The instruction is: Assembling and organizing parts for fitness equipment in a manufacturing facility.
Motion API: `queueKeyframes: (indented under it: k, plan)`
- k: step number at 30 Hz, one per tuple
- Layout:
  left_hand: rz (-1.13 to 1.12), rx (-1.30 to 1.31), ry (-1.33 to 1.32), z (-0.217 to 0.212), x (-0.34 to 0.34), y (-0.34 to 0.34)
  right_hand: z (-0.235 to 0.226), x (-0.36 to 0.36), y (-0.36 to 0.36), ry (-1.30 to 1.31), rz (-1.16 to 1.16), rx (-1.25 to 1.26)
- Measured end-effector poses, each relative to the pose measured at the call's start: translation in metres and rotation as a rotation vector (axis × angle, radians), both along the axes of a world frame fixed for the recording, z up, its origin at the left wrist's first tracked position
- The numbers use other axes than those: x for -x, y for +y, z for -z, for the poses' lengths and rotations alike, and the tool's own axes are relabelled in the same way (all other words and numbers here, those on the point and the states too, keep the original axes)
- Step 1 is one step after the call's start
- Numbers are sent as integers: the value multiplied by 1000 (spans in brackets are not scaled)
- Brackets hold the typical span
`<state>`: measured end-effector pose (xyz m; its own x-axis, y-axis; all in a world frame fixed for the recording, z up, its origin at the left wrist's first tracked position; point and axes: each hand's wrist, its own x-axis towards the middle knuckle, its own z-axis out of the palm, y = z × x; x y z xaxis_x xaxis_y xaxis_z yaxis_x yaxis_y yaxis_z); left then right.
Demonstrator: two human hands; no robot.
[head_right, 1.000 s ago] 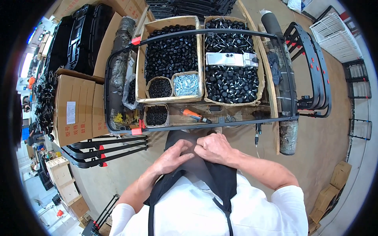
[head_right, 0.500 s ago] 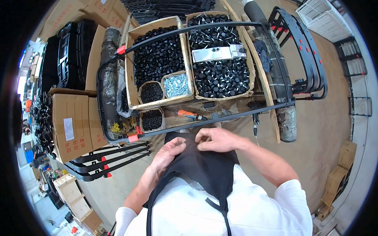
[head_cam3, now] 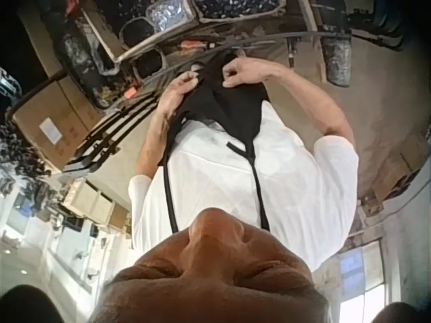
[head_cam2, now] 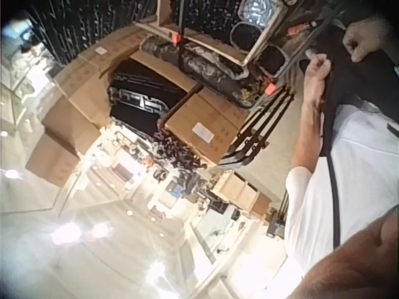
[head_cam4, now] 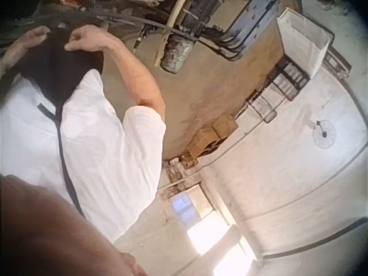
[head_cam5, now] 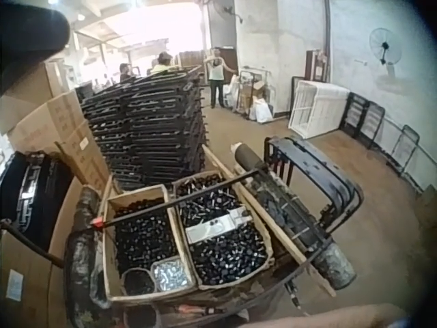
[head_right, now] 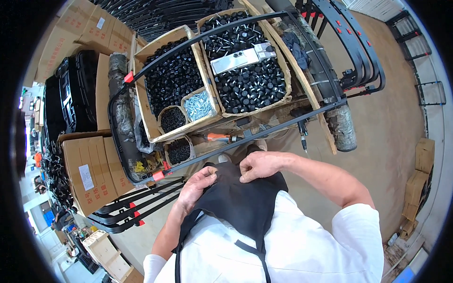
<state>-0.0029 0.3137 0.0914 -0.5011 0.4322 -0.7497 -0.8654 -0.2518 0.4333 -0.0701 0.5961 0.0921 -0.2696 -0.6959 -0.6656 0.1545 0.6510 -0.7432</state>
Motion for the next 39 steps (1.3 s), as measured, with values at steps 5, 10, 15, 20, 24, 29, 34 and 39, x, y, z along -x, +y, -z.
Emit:
queueKeyframes:
  k: [5, 10, 15, 20, 24, 29, 34, 39]
  plan:
    - [67, 93, 25, -2, 2, -3, 6, -7, 4, 76, 94, 61]
    - [82, 75, 23, -8, 7, -4, -22, 9, -2, -15, 125, -53]
    - [120, 42, 32, -8, 8, -6, -13, 0, 10, -213, 225, 2]
    - [153, 43, 21, -13, 11, -7, -10, -1, 22, -261, 274, 23]
    - [154, 48, 26, -10, 13, -10, -11, 4, 34, -220, 268, -3]
    - [275, 105, 44, -12, 20, -7, -11, 9, 43, -167, 169, -54]
    - [384, 208, 86, -10, 21, -6, -5, 8, 52, -64, 101, -26]
    - [414, 251, 147, -13, 21, -1, 0, 3, 60, -79, 78, -19]
